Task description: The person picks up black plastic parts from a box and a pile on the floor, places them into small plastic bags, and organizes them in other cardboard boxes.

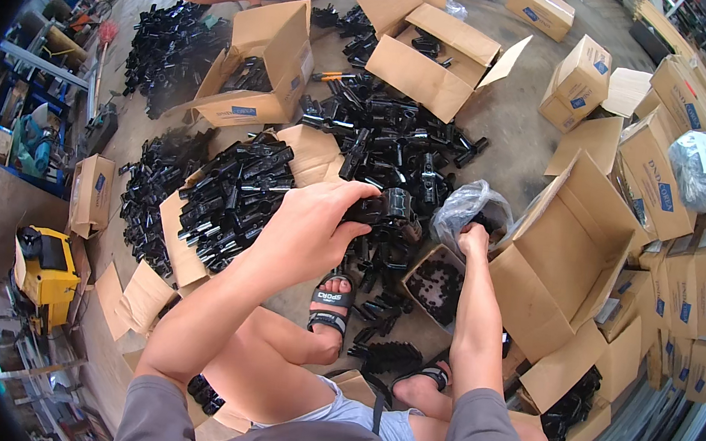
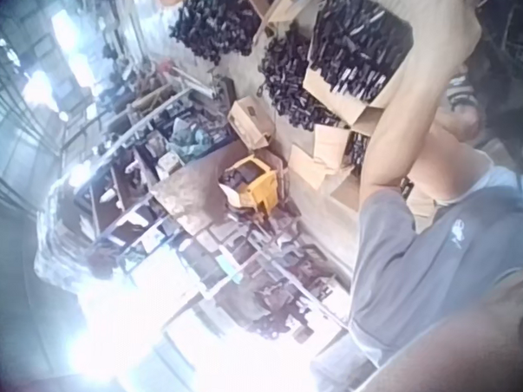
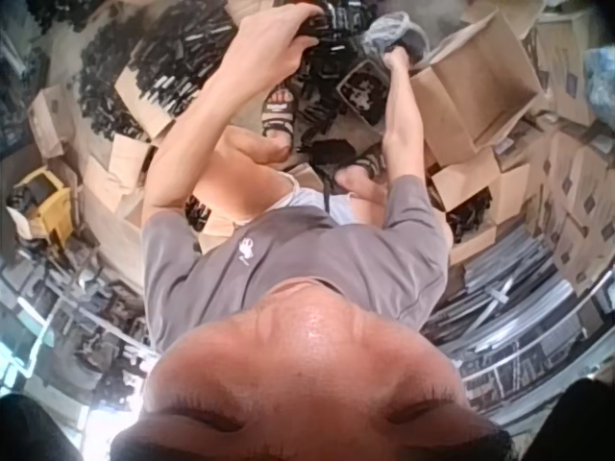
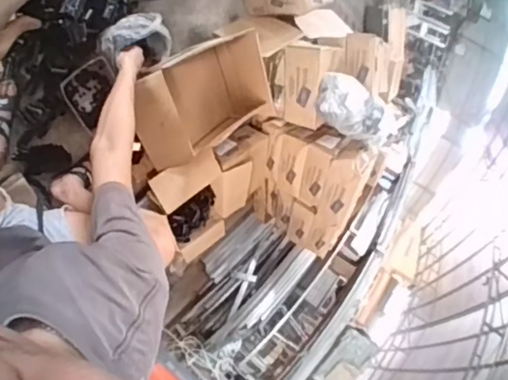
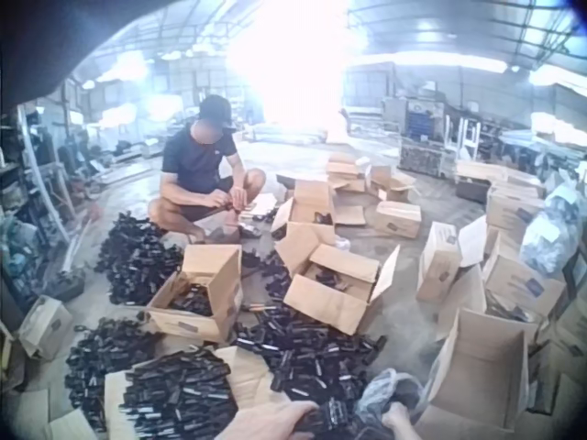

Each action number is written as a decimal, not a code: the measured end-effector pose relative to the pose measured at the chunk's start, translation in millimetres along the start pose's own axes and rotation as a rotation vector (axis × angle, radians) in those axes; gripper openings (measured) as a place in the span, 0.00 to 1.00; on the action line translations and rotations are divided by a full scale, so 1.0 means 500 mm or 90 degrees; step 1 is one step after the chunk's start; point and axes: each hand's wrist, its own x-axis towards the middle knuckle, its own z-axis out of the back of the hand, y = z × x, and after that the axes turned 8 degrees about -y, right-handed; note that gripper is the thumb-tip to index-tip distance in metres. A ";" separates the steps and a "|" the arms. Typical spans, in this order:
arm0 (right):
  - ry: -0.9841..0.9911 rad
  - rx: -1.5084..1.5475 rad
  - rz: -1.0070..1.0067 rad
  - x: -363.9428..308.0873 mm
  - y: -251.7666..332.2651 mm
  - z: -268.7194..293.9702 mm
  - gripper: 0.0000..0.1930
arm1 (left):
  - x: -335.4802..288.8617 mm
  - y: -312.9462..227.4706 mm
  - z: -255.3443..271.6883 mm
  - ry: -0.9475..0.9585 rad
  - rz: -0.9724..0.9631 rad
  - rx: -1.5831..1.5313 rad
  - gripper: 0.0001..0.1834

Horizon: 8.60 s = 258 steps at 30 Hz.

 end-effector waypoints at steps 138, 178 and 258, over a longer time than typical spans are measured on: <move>0.151 -0.164 -0.233 -0.365 -0.067 -0.032 0.23 | -0.104 -0.173 -0.031 0.101 0.474 -1.036 0.16; -0.143 0.620 0.143 -0.453 0.155 0.219 0.07 | -0.092 -0.163 -0.064 -0.175 0.385 -0.886 0.22; -0.195 0.988 0.166 -0.601 0.484 0.395 0.06 | -0.083 -0.185 -0.092 -0.298 0.304 -0.701 0.20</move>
